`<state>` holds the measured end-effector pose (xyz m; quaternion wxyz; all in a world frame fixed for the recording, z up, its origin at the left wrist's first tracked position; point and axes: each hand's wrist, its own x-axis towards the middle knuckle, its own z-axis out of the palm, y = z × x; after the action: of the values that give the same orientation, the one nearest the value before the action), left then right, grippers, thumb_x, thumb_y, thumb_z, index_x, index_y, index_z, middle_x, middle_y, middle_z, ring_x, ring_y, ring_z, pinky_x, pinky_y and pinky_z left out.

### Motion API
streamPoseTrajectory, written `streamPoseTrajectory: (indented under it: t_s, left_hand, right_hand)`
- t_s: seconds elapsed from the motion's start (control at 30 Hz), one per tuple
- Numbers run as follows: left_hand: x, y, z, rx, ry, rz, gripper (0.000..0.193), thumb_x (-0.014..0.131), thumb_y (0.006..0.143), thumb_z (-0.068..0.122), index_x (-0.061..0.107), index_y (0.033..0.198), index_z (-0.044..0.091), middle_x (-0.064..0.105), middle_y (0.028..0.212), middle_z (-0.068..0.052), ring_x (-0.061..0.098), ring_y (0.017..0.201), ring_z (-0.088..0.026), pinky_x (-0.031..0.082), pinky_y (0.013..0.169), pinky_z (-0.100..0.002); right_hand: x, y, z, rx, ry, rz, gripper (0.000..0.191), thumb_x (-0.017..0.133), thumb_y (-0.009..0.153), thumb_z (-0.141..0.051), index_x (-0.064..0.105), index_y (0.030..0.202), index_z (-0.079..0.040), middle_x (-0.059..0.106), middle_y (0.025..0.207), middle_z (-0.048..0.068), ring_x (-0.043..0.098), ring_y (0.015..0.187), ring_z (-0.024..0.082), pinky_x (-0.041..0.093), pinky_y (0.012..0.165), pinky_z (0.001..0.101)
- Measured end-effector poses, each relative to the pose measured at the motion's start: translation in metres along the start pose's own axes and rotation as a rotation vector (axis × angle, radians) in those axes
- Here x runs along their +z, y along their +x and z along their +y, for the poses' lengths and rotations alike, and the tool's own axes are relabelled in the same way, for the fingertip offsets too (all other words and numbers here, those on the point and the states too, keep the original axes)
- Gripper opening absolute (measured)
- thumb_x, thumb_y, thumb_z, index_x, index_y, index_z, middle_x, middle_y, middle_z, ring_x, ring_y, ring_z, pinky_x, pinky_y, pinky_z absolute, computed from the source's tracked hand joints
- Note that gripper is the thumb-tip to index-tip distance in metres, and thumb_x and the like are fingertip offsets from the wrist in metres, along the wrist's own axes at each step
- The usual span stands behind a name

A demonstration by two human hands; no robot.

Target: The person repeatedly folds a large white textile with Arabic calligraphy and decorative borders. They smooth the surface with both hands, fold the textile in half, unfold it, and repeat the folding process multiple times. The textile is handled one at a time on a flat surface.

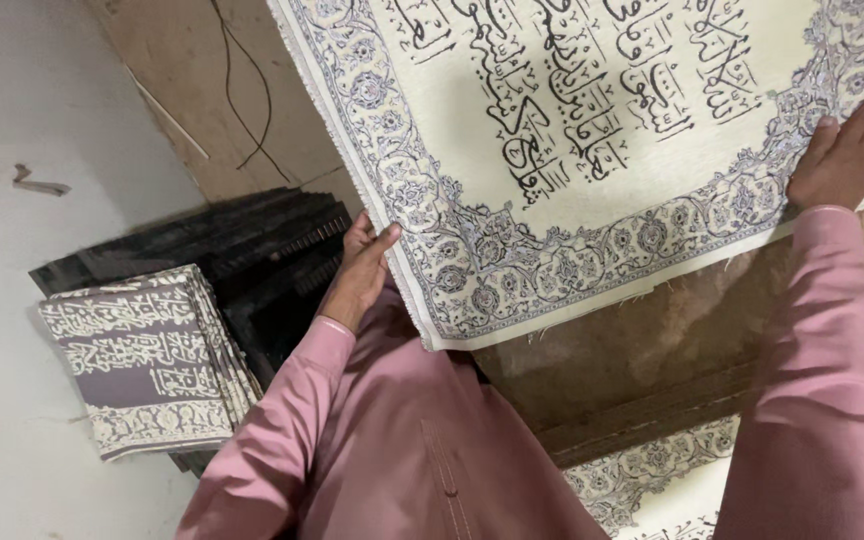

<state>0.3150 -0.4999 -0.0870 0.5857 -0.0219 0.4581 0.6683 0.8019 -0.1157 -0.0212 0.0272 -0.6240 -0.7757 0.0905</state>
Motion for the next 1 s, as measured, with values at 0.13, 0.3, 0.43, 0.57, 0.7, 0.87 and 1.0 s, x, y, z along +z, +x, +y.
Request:
streamPoseTrajectory:
  t_s: [0.13, 0.3, 0.43, 0.57, 0.7, 0.87, 1.0]
  left_hand:
    - [0.010, 0.008, 0.009, -0.059, 0.066, 0.039, 0.050, 0.076, 0.089, 0.001, 0.056, 0.134, 0.003, 0.073, 0.121, -0.011, 0.070, 0.109, -0.019, 0.059, 0.099, -0.035]
    - [0.015, 0.013, 0.017, -0.007, 0.035, 0.073, 0.044, 0.076, 0.089, -0.001, 0.061, 0.130, 0.004, 0.073, 0.119, -0.010, 0.071, 0.107, -0.017, 0.060, 0.097, -0.033]
    - [0.013, 0.021, 0.016, 0.006, -0.026, 0.091, 0.036, 0.074, 0.092, -0.001, 0.062, 0.126, 0.003, 0.074, 0.114, -0.011, 0.071, 0.099, -0.018, 0.061, 0.090, -0.035]
    - [0.008, 0.025, 0.010, 0.041, -0.028, 0.073, 0.035, 0.075, 0.093, -0.003, 0.062, 0.125, 0.002, 0.073, 0.115, -0.011, 0.069, 0.101, -0.017, 0.059, 0.093, -0.035]
    - [0.005, 0.025, 0.008, 0.032, -0.053, 0.082, 0.039, 0.074, 0.091, -0.002, 0.061, 0.127, 0.005, 0.071, 0.120, -0.008, 0.068, 0.109, -0.016, 0.055, 0.100, -0.034]
    - [0.005, 0.024, 0.013, 0.038, 0.076, 0.058, 0.041, 0.072, 0.093, -0.002, 0.059, 0.132, 0.005, 0.068, 0.127, -0.007, 0.065, 0.115, -0.015, 0.052, 0.105, -0.032]
    - [0.011, 0.018, 0.022, 0.008, 0.130, 0.093, 0.043, 0.070, 0.094, -0.002, 0.058, 0.135, 0.004, 0.067, 0.127, -0.008, 0.065, 0.113, -0.017, 0.053, 0.102, -0.033]
  right_hand:
    - [-0.004, 0.000, -0.008, 0.057, 0.008, -0.031, 0.064, 0.031, 0.123, -0.033, 0.016, 0.172, 0.004, 0.011, 0.180, 0.025, 0.009, 0.166, 0.045, 0.009, 0.134, 0.0624]
    - [-0.004, 0.000, -0.012, 0.102, 0.004, -0.046, 0.064, 0.029, 0.122, -0.035, 0.015, 0.173, 0.002, 0.010, 0.180, 0.023, 0.008, 0.167, 0.044, 0.008, 0.134, 0.0621]
    - [-0.004, 0.000, -0.013, 0.087, 0.005, -0.027, 0.065, 0.028, 0.123, -0.037, 0.014, 0.173, 0.001, 0.009, 0.181, 0.022, 0.007, 0.167, 0.043, 0.008, 0.134, 0.0629]
    - [-0.004, 0.002, -0.015, 0.111, -0.002, -0.046, 0.065, 0.028, 0.122, -0.038, 0.014, 0.173, 0.001, 0.009, 0.180, 0.021, 0.007, 0.167, 0.043, 0.009, 0.134, 0.0623]
    - [-0.006, 0.006, -0.017, 0.095, 0.005, -0.033, 0.064, 0.032, 0.119, -0.032, 0.016, 0.169, 0.005, 0.011, 0.176, 0.027, 0.009, 0.162, 0.047, 0.009, 0.130, 0.0616]
    - [-0.021, 0.026, -0.019, -0.031, 0.058, 0.285, 0.047, 0.072, 0.106, -0.023, 0.056, 0.143, 0.001, 0.054, 0.145, 0.027, 0.049, 0.135, 0.047, 0.039, 0.116, 0.0536]
    - [-0.039, 0.063, -0.025, 0.076, 0.294, 0.309, 0.023, 0.079, 0.096, -0.019, 0.072, 0.114, -0.005, 0.071, 0.112, 0.016, 0.073, 0.093, 0.030, 0.059, 0.084, 0.0399]
